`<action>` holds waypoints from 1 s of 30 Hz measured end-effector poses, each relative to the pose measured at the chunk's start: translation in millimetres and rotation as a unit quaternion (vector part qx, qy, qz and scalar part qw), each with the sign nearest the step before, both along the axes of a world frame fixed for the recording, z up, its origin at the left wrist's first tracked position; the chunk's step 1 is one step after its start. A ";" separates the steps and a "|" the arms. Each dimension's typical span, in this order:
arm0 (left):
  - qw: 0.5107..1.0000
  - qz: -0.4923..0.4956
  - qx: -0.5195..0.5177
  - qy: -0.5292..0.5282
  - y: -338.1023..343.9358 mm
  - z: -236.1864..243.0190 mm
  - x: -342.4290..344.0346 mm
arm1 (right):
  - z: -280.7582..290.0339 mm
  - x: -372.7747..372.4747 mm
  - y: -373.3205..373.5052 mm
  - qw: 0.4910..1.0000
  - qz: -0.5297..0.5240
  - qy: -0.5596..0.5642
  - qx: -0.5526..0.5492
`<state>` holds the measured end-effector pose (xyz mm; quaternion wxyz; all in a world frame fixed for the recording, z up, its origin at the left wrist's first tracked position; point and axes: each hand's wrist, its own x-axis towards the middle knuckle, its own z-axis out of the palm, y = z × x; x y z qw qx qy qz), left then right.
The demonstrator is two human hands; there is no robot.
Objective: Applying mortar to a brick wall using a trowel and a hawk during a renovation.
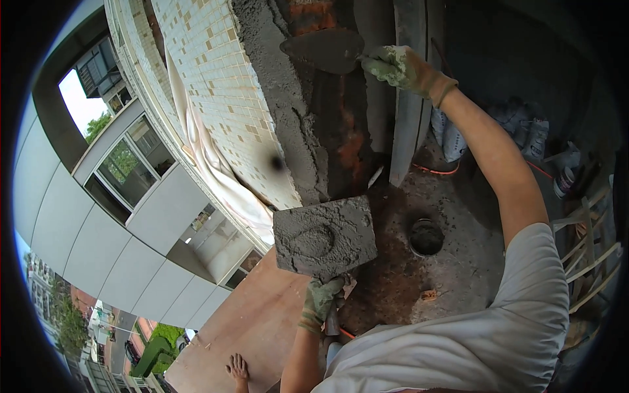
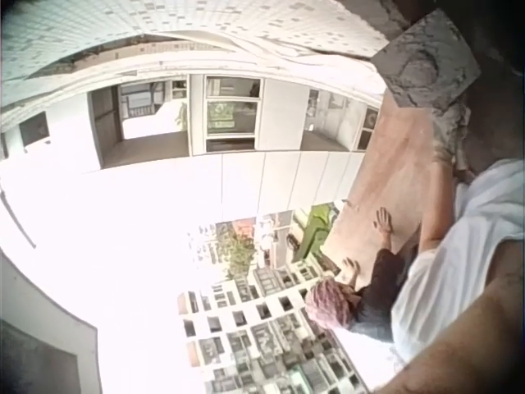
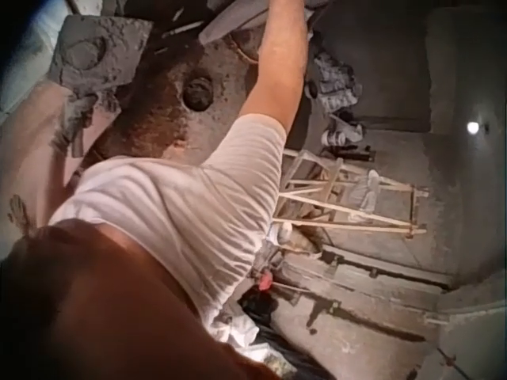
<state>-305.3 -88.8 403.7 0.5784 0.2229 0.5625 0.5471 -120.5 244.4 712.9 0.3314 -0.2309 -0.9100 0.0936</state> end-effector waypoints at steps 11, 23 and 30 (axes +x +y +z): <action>0.998 0.005 0.026 -0.050 15.0 -9.5 34.3 | -68.8 0.8 44.0 0.980 0.076 0.183 -0.025; 0.998 -0.060 -0.014 0.007 22.1 -19.9 41.8 | -175.1 31.2 -114.5 0.998 -0.025 0.000 -0.063; 0.996 -0.089 0.022 -0.008 12.2 -16.6 23.9 | -143.1 -31.3 -139.0 0.888 0.075 0.202 -0.406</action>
